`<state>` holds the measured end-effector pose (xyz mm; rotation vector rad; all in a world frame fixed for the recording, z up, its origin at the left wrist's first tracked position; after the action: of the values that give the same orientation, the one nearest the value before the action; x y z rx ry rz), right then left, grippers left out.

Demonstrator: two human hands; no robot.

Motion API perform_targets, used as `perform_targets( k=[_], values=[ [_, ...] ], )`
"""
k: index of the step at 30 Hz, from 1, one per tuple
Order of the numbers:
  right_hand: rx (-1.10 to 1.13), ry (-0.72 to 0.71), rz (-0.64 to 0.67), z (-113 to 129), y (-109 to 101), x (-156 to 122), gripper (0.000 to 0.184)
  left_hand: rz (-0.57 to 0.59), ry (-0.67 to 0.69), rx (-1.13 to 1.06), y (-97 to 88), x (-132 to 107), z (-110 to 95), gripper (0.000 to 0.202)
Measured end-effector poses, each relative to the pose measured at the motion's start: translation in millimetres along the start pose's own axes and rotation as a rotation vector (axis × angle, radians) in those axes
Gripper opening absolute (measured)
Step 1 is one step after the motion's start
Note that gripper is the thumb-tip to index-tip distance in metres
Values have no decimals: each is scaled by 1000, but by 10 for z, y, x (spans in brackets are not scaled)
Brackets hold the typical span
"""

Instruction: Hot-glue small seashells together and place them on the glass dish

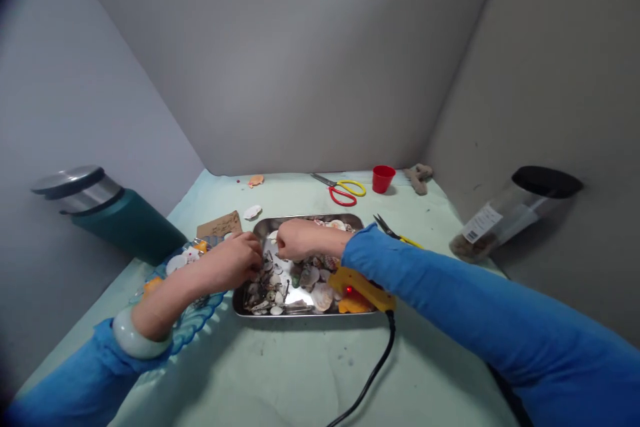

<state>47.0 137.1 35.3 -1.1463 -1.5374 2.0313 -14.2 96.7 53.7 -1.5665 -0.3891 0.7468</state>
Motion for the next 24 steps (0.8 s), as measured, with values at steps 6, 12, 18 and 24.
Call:
perform_targets(
  k=[6, 12, 18, 24],
  values=[
    [126, -81, -7, 167, 22, -61, 22, 48, -54, 63, 113, 55, -33, 10],
    [55, 2, 24, 189, 83, -80, 26, -7, -51, 69, 25, -13, 32, 14],
    [-57, 94, 6, 319, 195, -44, 30, -41, -79, 79, -7, -3, 88, 13],
    [-77, 116, -66, 164, 57, -58, 27, -89, -122, 79, -32, 25, 165, 15]
  ],
)
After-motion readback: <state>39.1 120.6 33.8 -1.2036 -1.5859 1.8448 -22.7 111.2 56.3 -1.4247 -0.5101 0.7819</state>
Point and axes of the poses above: each hand's wrist, its own x-axis towards the middle knuckle, its own y-axis out of the palm, z = x × y, the point moved 8 cm from there along x, towards the middle knuckle, and after that the axes turned 14 degrees about y, right-handed, at the moved point
